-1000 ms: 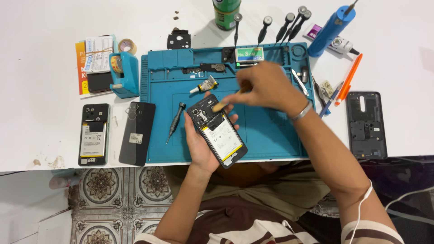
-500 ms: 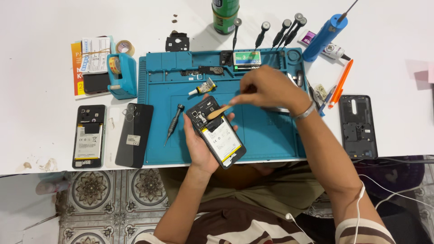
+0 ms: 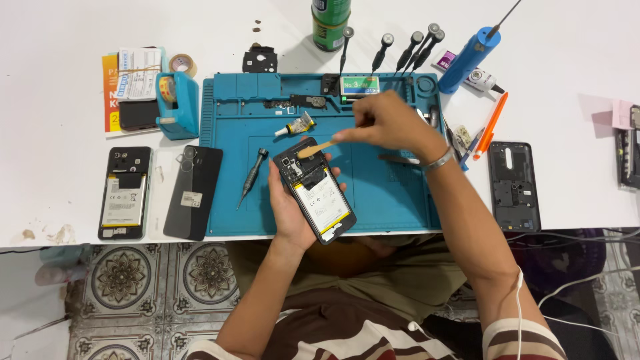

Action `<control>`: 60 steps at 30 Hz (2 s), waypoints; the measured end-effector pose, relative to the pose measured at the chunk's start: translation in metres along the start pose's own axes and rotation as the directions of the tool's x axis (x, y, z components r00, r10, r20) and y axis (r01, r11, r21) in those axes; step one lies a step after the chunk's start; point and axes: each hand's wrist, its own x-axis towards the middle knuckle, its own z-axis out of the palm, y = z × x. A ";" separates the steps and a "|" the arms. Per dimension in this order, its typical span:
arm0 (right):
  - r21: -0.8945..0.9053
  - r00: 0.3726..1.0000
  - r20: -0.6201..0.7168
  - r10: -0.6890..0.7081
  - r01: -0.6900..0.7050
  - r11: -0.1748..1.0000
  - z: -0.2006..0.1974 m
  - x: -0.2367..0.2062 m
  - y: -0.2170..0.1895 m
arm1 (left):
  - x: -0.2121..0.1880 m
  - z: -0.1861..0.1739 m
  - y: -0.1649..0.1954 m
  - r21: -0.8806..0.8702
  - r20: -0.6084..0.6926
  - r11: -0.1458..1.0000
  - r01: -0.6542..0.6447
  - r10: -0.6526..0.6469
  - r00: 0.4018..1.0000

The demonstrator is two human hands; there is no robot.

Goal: The person uses a wooden stick to pry open a black smartphone, then uses a blue plastic spudger to separate the screen from the frame. They remove the battery and continue prying the screen assembly away from the chassis, exposing the internal components.

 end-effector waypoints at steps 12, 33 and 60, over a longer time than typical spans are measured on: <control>0.103 0.998 -0.062 0.032 -0.026 0.994 -0.011 -0.001 0.008 | -0.001 0.002 0.002 -0.017 0.020 1.000 0.017 -0.016 1.000; 0.079 0.993 -0.078 -0.085 0.091 0.993 0.029 0.002 -0.020 | -0.001 0.006 0.003 -0.078 0.011 0.997 -0.008 0.009 1.000; 0.048 0.994 0.096 -0.050 0.046 0.998 0.025 0.003 -0.024 | 0.000 0.001 0.002 -0.083 0.019 0.997 0.008 -0.006 1.000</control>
